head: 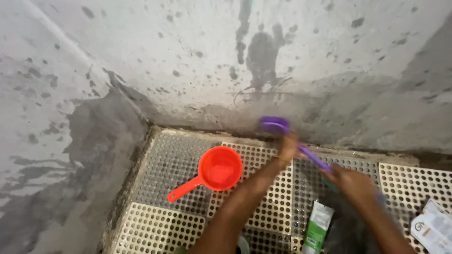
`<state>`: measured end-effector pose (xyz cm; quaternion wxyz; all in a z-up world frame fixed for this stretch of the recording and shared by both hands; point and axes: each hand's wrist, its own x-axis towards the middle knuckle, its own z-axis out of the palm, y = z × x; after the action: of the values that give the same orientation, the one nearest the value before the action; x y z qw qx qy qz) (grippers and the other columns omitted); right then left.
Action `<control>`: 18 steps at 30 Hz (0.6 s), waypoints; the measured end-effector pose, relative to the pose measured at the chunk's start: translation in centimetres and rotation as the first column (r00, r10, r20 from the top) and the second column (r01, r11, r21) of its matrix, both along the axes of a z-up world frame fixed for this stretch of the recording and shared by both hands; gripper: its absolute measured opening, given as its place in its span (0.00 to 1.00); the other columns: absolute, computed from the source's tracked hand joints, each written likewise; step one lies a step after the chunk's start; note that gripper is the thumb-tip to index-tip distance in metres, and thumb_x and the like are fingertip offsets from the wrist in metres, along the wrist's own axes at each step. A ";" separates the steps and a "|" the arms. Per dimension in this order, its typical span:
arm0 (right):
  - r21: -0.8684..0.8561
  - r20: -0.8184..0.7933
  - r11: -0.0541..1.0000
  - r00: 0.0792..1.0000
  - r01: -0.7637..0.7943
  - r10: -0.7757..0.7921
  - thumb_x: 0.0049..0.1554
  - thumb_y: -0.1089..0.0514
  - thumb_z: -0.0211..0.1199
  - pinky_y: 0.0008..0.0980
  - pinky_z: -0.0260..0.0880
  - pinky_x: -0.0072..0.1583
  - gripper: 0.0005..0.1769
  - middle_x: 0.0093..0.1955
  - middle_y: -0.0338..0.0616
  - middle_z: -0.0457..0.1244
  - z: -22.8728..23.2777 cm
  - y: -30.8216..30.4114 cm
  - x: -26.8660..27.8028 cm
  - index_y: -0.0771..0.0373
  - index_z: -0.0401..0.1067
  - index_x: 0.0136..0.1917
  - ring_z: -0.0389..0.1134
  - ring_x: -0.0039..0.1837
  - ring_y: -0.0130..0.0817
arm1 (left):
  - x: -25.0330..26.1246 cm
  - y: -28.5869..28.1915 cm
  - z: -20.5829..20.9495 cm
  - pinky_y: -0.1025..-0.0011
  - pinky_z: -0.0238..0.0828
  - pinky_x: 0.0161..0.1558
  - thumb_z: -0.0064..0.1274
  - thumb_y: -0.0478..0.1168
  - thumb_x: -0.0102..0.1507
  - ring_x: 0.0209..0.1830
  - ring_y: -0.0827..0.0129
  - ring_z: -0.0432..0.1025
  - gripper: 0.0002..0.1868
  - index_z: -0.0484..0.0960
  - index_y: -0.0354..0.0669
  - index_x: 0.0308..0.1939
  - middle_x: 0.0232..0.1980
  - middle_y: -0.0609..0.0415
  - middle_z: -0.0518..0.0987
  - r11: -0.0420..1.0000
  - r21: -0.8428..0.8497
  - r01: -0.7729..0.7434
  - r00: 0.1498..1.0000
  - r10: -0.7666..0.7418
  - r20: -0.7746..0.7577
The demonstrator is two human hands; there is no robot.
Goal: The person scoops water from a large black tub using a red scoop and pours it onto the floor. They then apply liquid soap from a pump bottle onto their hands, rub them together, and use a purple scrub brush to clean the lower sections of the walls.
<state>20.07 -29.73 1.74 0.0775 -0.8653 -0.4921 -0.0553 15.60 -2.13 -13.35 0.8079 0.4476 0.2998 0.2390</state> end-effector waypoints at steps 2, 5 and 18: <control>-0.261 0.050 0.929 0.964 0.263 -0.260 0.54 0.27 0.53 0.43 0.67 0.32 0.28 0.25 0.40 0.67 0.8 -3.9 1.7 0.46 0.77 0.53 0.68 0.26 0.37 | 1.3 -2.3 -1.1 0.66 0.76 0.24 0.36 0.44 0.74 0.26 0.59 0.76 0.16 0.70 0.36 0.38 0.30 0.45 0.76 0.994 -0.056 0.097 0.995 -0.097 0.007; -0.327 0.089 0.892 0.950 0.311 -0.299 0.56 0.23 0.50 0.43 0.69 0.34 0.30 0.28 0.42 0.68 0.7 -4.1 2.7 0.46 0.77 0.49 0.70 0.30 0.40 | 0.8 -3.9 -3.2 0.65 0.76 0.26 0.36 0.43 0.74 0.28 0.58 0.76 0.15 0.70 0.36 0.40 0.32 0.45 0.76 0.978 -0.127 0.166 0.986 -0.168 -0.004; -0.154 -0.059 0.983 0.992 0.104 -0.114 0.56 0.21 0.48 0.49 0.69 0.35 0.36 0.32 0.46 0.69 -4.0 10.3 -4.0 0.51 0.77 0.47 0.70 0.34 0.46 | -0.3 -1.4 -6.2 0.60 0.79 0.36 0.37 0.41 0.74 0.38 0.55 0.75 0.11 0.70 0.36 0.47 0.39 0.45 0.76 0.972 -0.209 0.104 0.986 -0.128 -0.103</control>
<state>16.11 -19.41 -2.27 0.0253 -0.8957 -0.4438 0.0075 15.31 -3.51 -19.57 0.8431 0.3925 0.3425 0.1331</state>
